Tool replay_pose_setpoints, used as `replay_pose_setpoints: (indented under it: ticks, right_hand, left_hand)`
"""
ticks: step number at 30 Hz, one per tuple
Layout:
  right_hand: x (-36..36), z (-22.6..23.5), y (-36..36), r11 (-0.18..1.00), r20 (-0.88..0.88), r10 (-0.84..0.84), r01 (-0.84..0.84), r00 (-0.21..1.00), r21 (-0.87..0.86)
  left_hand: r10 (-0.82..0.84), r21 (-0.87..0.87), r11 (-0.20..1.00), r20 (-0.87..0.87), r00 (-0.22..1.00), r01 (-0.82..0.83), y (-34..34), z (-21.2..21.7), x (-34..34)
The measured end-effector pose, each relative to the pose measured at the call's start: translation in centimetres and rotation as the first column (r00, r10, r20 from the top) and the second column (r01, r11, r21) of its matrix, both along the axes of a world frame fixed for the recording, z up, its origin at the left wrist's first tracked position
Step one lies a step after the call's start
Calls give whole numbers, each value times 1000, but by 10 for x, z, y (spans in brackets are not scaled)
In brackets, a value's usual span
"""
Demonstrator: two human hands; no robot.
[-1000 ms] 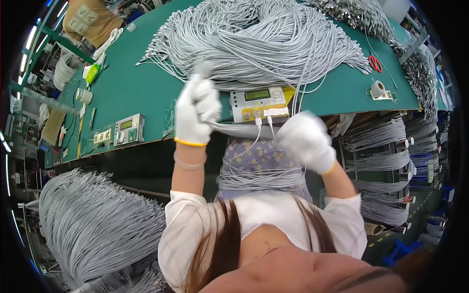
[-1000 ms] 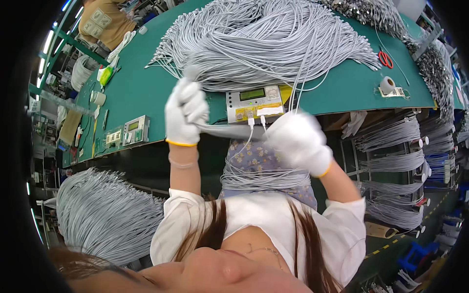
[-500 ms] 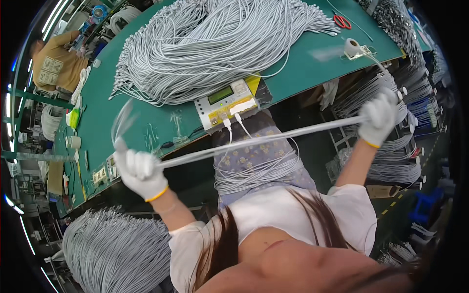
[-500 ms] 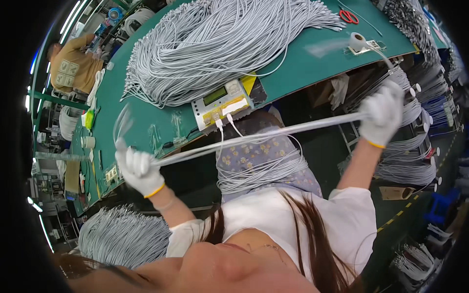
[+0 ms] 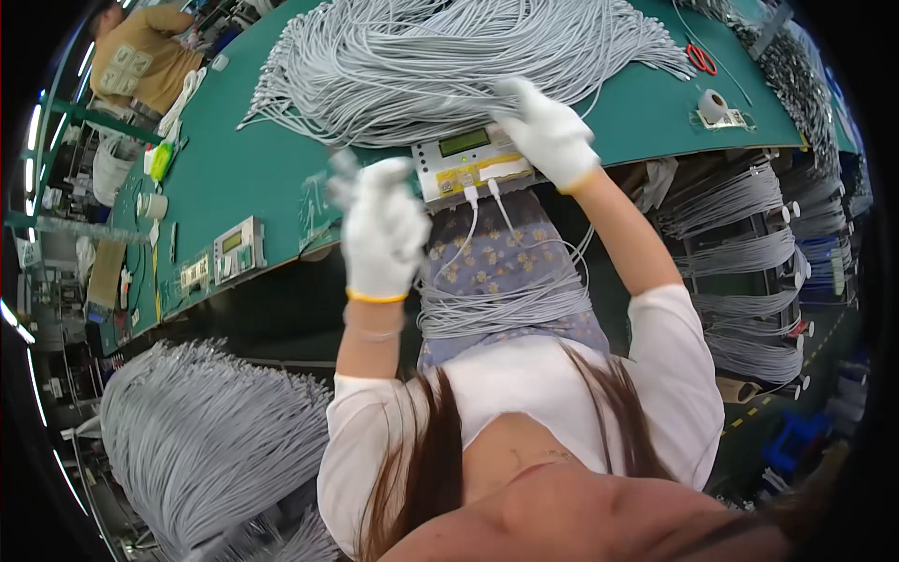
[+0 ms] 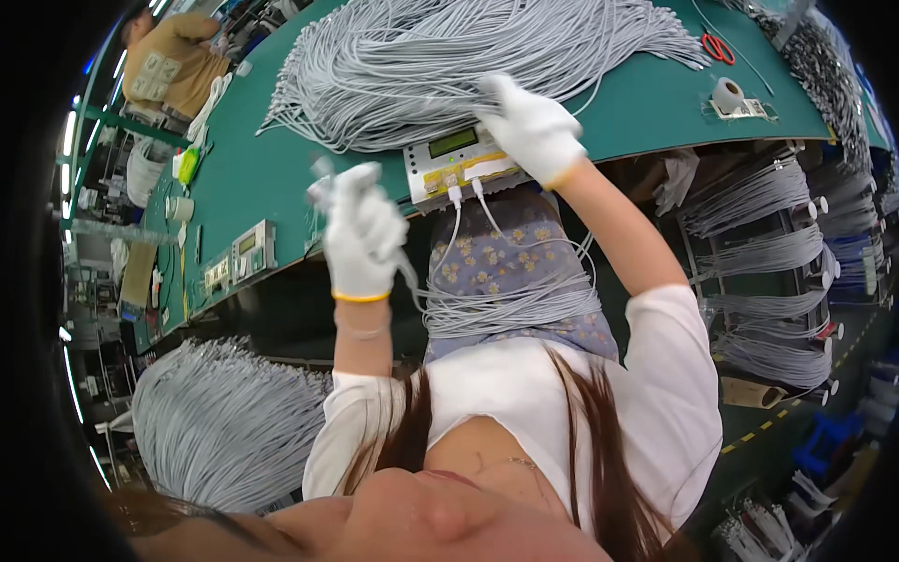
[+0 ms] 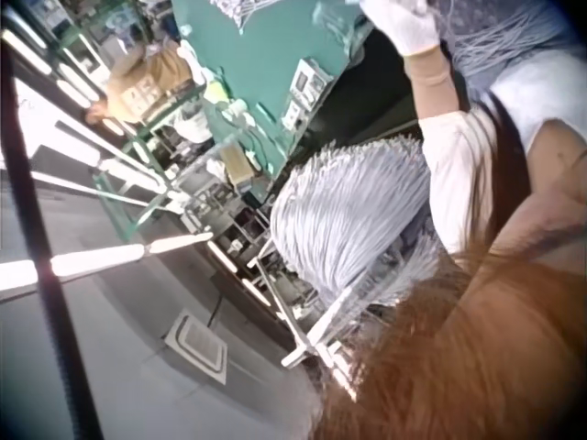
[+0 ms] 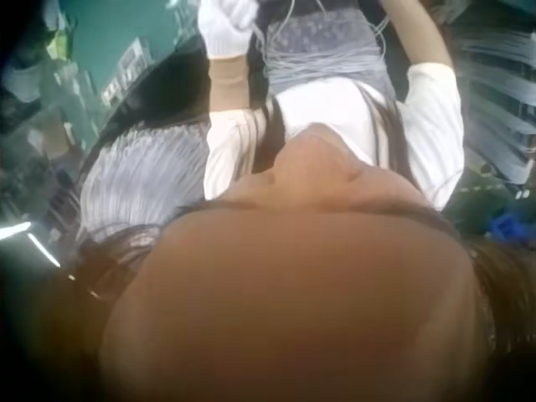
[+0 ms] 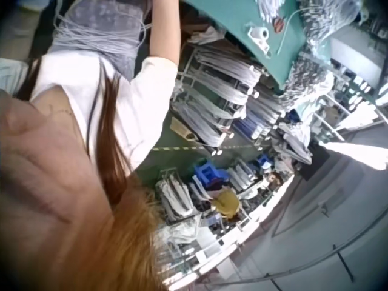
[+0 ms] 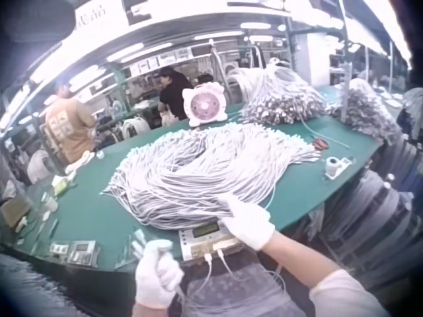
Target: The person takes cables from a pile on a workbench, inserts their connectors into a testing device, and pulls the tested cables onto her lap.
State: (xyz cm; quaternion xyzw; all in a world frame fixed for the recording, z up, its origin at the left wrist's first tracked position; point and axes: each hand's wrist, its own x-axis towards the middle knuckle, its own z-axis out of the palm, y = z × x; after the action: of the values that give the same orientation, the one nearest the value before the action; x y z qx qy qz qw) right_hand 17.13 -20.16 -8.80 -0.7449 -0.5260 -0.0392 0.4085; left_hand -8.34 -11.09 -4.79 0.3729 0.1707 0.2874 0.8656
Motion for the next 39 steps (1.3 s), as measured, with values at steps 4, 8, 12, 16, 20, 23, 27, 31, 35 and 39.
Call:
replay_pose_setpoints:
  ticks: [4, 8, 12, 16, 20, 23, 27, 31, 35, 39]
  right_hand:
    - [-12, 79, 22, 945, -47, -95, 105, 994, 309]
    - [-66, 72, -37, 962, 243, 199, -237, 949, 137]
    - [-78, 16, -81, 922, -227, 383, -386, 896, 32]
    - [-59, -28, -108, 786, -869, -150, 590, 472, 185]
    - [-72, -41, -104, 964, -969, -32, 262, 245, 34]
    - [-64, -29, -109, 833, -830, 536, 257, -153, 490]
    - [-18, -9, -137, 442, -421, 896, 381, -141, 812]
    - [-15, -13, -122, 802, -792, 594, 181, -141, 569]
    - [-38, -5, -38, 942, -546, 165, 34, 821, 335]
    - [-24, 33, 27, 987, -138, -163, 162, 977, -18]
  left_hand:
    - [144, 419, 901, -46, 989, -112, -40, 8, 18]
    - [175, 6, 984, -123, 977, -176, -40, 23, 20]
    - [-16, -297, 937, 487, 873, 183, 1, 38, -2]
    - [141, -176, 983, 492, 859, -60, -4, 27, -16]
    - [-274, -337, 897, 81, 958, 285, -54, -8, 12]
    - [413, 656, 750, -360, 837, -88, -49, -27, 30]
    - [524, 966, -4, 224, 822, -260, 0, -47, 25]
    - [459, 995, -46, 98, 883, -86, 19, -67, 20]
    - [443, 941, 268, 70, 894, -206, 1, -61, 17]
    - [245, 375, 884, 134, 960, -278, -22, -35, 14]
